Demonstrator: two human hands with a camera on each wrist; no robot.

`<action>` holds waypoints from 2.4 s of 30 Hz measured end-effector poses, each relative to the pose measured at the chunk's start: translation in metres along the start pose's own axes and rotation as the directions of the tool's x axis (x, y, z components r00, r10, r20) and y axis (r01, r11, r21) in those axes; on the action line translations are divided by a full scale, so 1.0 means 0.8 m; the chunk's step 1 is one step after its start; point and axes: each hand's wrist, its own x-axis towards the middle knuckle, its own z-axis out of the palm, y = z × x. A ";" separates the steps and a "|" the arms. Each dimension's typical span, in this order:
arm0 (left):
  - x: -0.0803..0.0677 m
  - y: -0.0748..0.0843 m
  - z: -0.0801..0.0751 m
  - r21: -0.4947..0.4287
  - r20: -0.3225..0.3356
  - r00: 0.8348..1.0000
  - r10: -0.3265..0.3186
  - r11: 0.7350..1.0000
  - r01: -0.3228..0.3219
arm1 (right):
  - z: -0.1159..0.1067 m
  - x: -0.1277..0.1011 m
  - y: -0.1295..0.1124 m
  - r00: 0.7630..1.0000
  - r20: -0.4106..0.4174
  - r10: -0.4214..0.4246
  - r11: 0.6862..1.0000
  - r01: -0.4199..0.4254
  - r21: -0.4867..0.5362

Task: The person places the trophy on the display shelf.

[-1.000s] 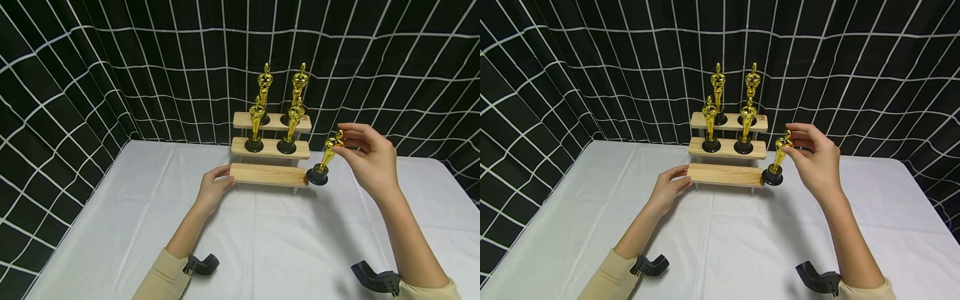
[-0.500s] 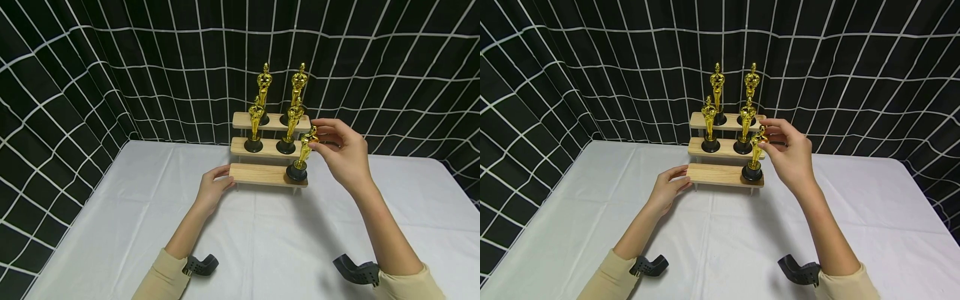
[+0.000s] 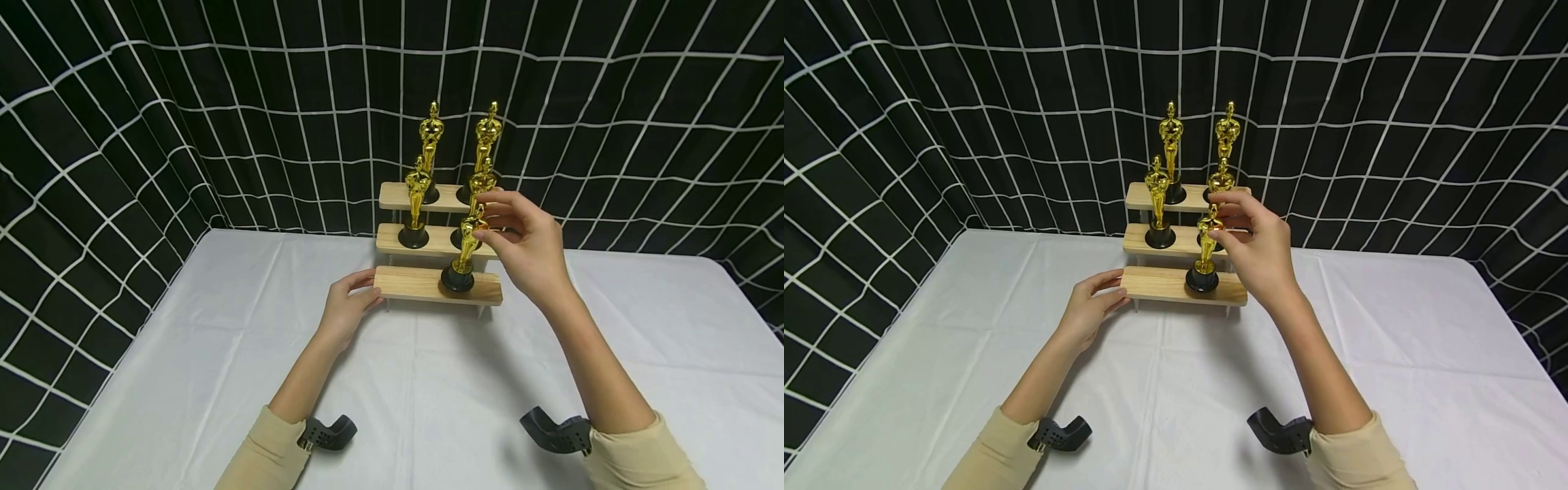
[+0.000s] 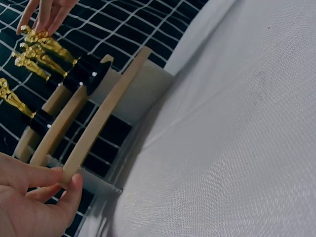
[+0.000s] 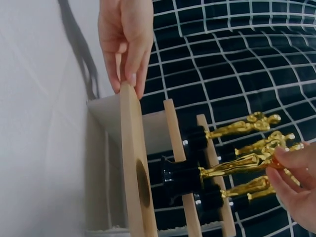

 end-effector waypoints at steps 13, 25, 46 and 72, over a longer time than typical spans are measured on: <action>0.000 -0.001 0.000 0.013 -0.005 1.000 -0.009 1.000 0.009 | 0.030 0.007 -0.004 0.999 0.044 0.019 0.999 -0.021 0.040; -0.001 0.002 0.000 0.000 -0.002 1.000 -0.014 1.000 0.014 | 0.053 0.011 -0.003 0.997 0.082 -0.004 0.997 -0.002 0.074; 0.002 0.000 -0.001 -0.003 -0.002 1.000 -0.019 1.000 0.019 | 0.078 0.009 0.008 0.997 0.073 -0.002 0.993 -0.007 0.116; -0.002 0.006 -0.006 0.013 -0.033 0.999 -0.007 1.000 0.008 | 0.055 -0.010 0.015 0.998 0.055 0.024 0.991 -0.031 0.130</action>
